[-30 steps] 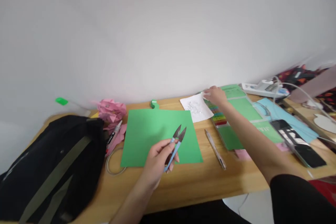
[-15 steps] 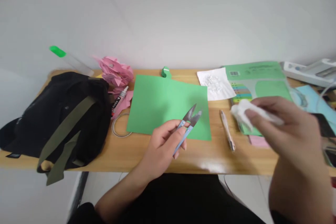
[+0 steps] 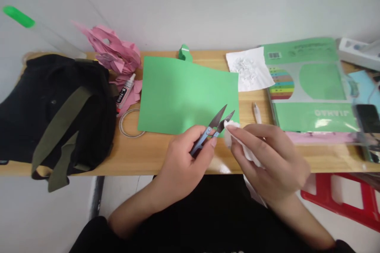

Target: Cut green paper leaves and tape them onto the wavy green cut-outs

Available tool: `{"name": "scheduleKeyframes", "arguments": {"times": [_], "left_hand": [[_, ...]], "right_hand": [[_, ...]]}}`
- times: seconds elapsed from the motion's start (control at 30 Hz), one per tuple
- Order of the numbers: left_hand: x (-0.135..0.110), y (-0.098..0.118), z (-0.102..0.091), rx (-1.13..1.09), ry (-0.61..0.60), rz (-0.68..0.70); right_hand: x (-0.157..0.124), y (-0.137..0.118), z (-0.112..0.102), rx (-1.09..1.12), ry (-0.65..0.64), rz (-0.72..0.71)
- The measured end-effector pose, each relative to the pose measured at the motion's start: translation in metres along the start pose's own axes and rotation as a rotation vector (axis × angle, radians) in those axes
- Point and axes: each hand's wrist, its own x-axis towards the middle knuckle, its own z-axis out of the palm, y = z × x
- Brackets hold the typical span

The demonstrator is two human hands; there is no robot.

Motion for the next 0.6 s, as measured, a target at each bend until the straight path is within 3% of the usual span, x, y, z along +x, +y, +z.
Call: {"name": "scheduleKeyframes", "arguments": {"times": [0.33,0.6], "left_hand": [[-0.0009,0.0049,0.0001,0.144,-0.035,0.098],[-0.0038,0.0054,-0.0008,0.152,-0.042,0.112]], "right_hand": [[-0.0021,-0.0055,0.0015,-0.087,-0.019,-0.031],[0.0009,-0.001,-0.0049,-0.151,-0.078,-0.134]]}}
